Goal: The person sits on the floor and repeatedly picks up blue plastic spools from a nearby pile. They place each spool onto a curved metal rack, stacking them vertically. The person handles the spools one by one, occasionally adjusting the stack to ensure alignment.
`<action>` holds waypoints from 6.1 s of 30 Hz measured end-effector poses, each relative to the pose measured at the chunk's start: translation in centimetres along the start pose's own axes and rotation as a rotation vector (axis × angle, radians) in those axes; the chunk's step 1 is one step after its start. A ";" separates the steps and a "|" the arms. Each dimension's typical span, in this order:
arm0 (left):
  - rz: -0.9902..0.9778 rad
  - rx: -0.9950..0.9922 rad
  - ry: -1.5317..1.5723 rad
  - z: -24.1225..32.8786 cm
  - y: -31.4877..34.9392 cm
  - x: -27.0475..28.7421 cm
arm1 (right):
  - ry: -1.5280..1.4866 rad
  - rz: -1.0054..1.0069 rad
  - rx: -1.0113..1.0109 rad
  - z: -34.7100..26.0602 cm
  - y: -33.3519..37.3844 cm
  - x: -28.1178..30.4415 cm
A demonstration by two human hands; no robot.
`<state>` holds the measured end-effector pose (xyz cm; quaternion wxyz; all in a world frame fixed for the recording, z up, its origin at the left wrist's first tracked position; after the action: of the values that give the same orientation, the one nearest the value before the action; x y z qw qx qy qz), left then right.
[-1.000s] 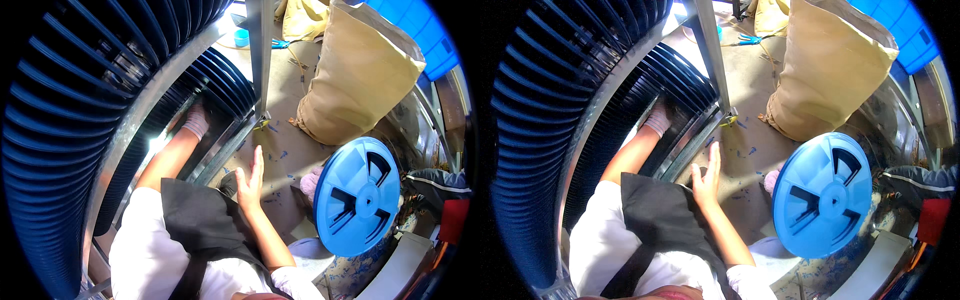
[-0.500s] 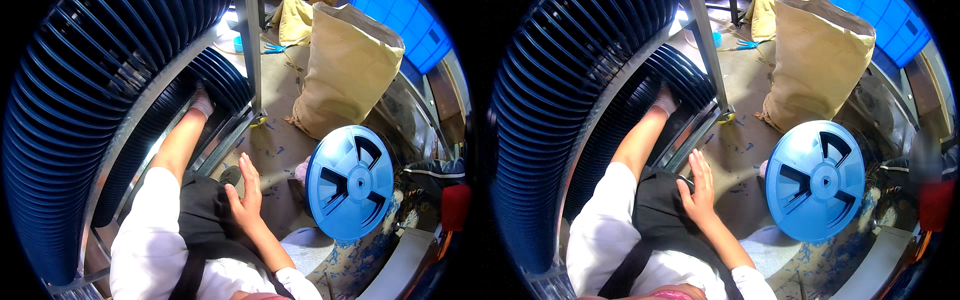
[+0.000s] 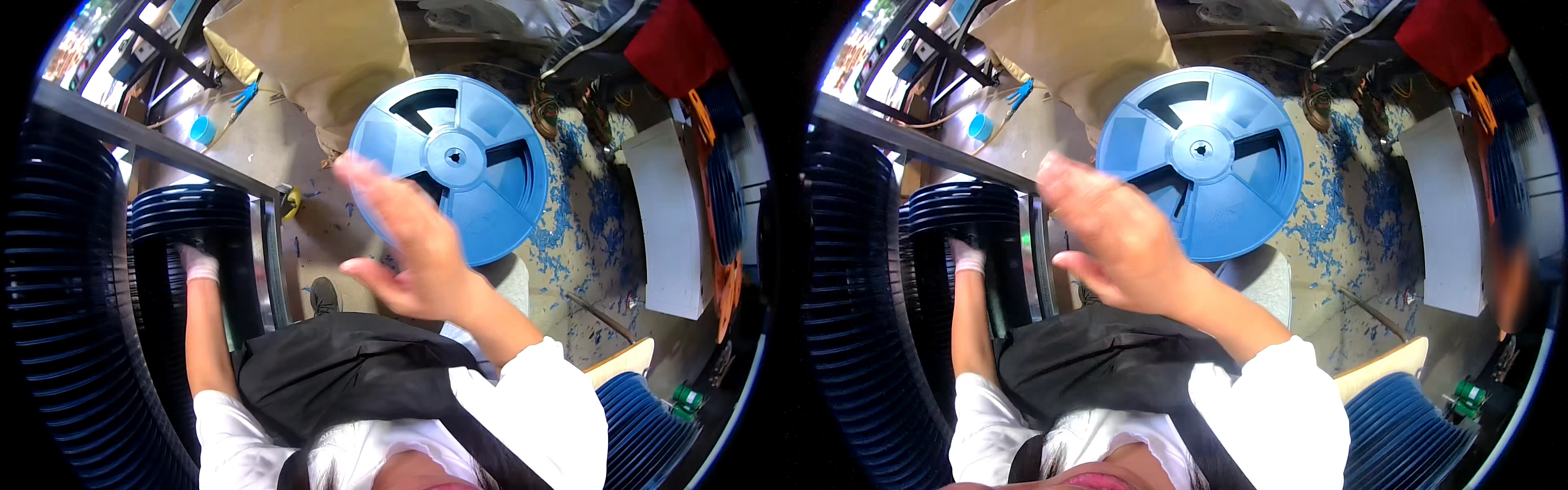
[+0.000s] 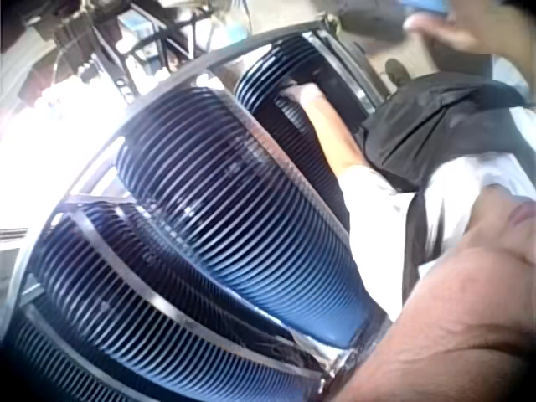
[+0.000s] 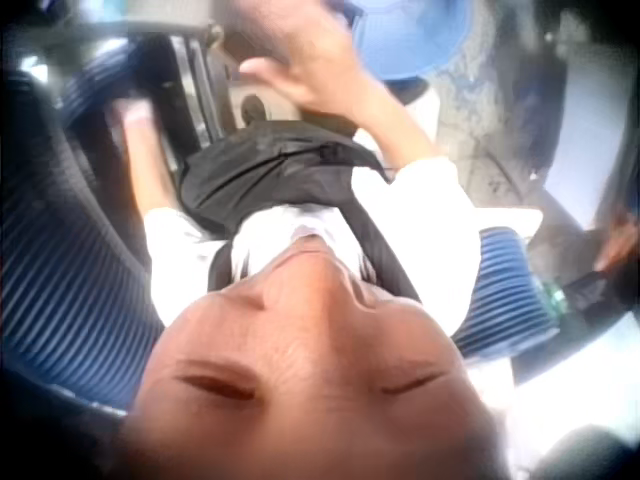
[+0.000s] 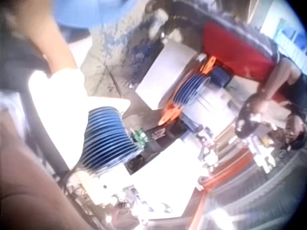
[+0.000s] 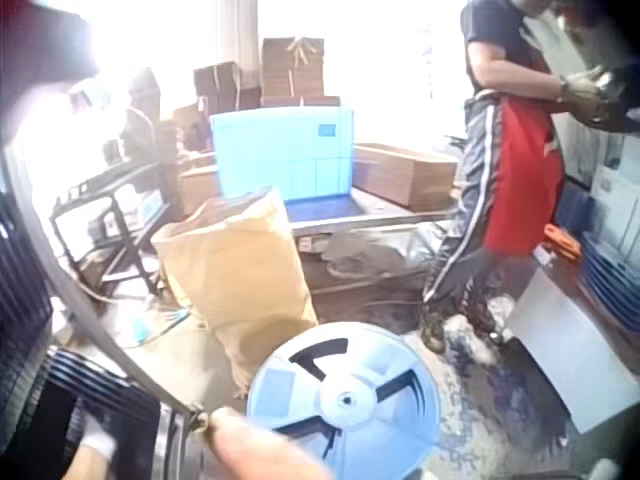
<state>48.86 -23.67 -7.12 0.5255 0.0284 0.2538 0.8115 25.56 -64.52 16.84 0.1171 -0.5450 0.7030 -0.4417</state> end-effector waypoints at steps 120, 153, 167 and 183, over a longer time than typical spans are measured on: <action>-0.725 0.364 0.031 -8.3 26.6 -14.1 | 0.642 -1.023 -0.651 11.6 13.5 4.5; -0.765 0.432 -0.056 -14.4 23.1 -17.4 | -1.593 0.293 -0.235 0.4 5.9 17.2; -0.749 0.721 0.384 -12.1 27.4 -21.8 | -1.978 0.667 -0.272 10.3 14.1 9.1; -0.717 0.486 0.260 -13.1 25.6 -23.0 | -1.600 0.918 -0.765 13.7 24.5 8.5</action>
<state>33.58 -56.77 -2.10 0.7152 -0.0410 0.4946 0.4921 14.95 -78.25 -6.78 0.5320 -0.3586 0.6548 0.3996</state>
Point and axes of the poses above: each hand's wrist, its own y-axis away from the middle knuckle, its own x-axis out of the back of the hand, z = x × y, the point moved 5 cm from there along -y, towards the middle knuckle, and after that the axes turned 3 degrees about -x, right-handed, at the moved point
